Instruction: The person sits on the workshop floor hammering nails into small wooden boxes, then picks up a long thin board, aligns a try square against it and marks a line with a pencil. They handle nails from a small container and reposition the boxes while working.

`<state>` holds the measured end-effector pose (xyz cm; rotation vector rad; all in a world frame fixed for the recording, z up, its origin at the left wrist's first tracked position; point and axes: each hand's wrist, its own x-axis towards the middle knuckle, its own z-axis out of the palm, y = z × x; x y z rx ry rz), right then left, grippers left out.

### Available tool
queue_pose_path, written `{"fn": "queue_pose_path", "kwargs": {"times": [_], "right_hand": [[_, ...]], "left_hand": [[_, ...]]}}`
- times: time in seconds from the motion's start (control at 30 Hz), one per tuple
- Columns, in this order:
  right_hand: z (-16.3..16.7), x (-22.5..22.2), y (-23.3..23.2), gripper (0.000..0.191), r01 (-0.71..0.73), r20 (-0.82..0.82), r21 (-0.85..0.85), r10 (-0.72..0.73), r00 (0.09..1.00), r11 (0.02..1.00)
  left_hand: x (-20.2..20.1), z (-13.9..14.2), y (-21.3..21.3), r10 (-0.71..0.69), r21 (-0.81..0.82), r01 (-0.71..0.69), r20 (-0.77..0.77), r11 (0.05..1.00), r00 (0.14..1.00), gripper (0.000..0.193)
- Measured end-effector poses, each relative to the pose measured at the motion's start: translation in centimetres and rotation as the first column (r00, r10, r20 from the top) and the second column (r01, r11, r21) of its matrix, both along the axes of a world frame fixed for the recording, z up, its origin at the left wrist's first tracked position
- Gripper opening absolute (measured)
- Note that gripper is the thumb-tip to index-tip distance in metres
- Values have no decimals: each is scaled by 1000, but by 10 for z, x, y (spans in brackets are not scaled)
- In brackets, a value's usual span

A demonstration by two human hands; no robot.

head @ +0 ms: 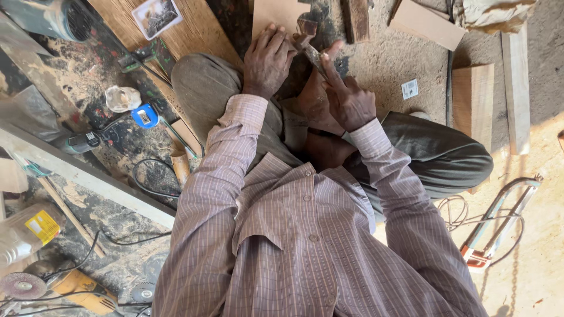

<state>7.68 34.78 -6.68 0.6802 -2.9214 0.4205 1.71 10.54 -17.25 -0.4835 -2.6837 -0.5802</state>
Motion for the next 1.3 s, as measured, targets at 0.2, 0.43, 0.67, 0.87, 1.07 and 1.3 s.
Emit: {"fn": "queue_pose_path", "kwargs": {"times": [0.2,0.43,0.67,0.87,1.07,1.3], "right_hand": [[3,3,2,64,33,132,111,-47,990,993],[-25,18,28,74,127,134,-441,-75,988,888],[-38,56,58,68,610,602,-558,-232,764,563],[-44,52,50,65,527,520,-620,-199,831,581],[-58,57,53,62,564,555,-623,-201,807,542],[-57,54,52,60,561,542,-618,-219,811,551]], "left_hand": [[4,8,1,-8,29,6,43,1000,999,40],[6,42,-4,23,171,-44,120,984,993,32],[-24,47,-143,598,107,-600,56,793,800,5],[-49,42,-223,687,-404,-559,497,724,530,17],[-58,35,-221,685,-536,-438,467,722,559,35],[-50,28,-219,621,-550,-403,295,732,726,59]]}}
